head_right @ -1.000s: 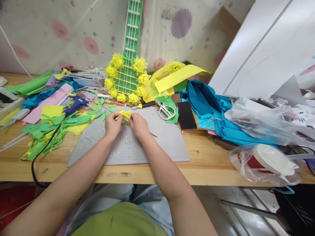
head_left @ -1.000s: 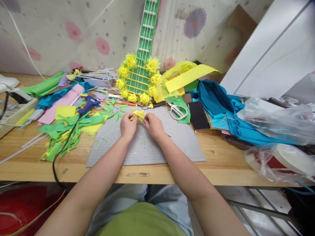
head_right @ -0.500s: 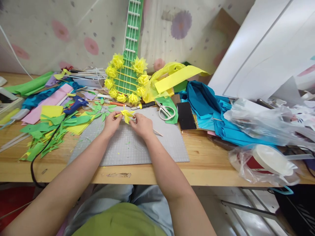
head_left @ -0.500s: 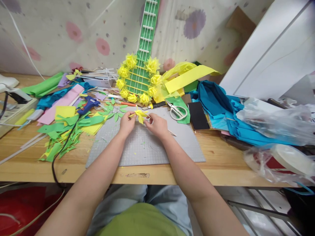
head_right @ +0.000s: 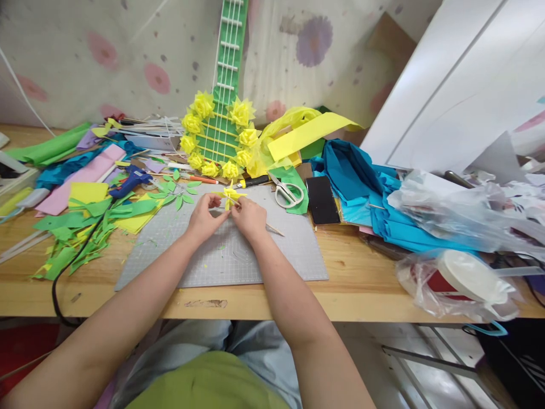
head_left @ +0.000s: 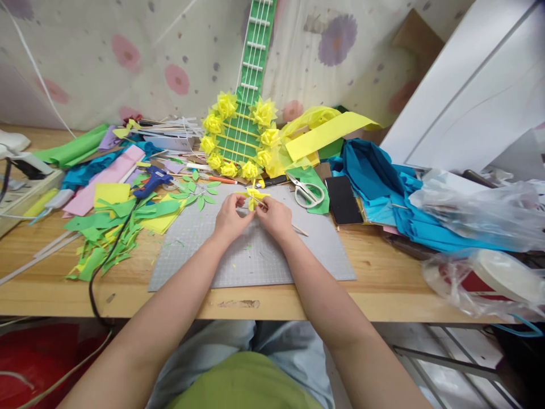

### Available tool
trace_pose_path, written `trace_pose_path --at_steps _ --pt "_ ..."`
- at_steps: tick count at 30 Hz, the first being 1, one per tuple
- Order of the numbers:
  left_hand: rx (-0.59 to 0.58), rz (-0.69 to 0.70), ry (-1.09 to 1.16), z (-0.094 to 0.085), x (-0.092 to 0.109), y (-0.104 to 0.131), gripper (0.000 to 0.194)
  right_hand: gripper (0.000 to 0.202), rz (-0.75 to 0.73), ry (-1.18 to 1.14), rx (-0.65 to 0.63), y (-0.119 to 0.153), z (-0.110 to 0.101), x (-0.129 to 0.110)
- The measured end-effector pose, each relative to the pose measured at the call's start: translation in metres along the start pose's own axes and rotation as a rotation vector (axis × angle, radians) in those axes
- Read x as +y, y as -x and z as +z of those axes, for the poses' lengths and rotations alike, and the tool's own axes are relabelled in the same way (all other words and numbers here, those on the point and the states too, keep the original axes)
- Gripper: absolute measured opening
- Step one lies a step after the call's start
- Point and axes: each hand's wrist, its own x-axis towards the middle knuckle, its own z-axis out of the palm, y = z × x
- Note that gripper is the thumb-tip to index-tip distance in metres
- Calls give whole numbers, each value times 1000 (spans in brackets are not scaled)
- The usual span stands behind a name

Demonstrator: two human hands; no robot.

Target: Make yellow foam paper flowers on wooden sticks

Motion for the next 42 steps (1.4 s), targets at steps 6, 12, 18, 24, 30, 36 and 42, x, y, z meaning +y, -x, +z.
trace_pose_path --at_steps 6,12,18,24,30,36,42 --pt "-39 -90 -53 5 6 2 38 18 -20 -16 -24 0 1 1" --pt "-5 -188 -125 0 6 -1 46 20 -46 -2 -32 1 4 0" --pt "-1 -194 -172 -3 7 -2 45 20 -76 41 -64 1 2 -1" --pt "14 -210 -160 -4 8 0 43 17 -19 138 -84 -1 0 2" --pt "-2 -200 -40 1 6 0 42 19 13 156 -66 2 -1 -6" --pt "20 -221 189 5 1 -2 42 23 -167 135 -40 7 -1 -11" --pt "-13 -194 364 4 1 -2 45 26 -191 96 -48 7 -1 -9"
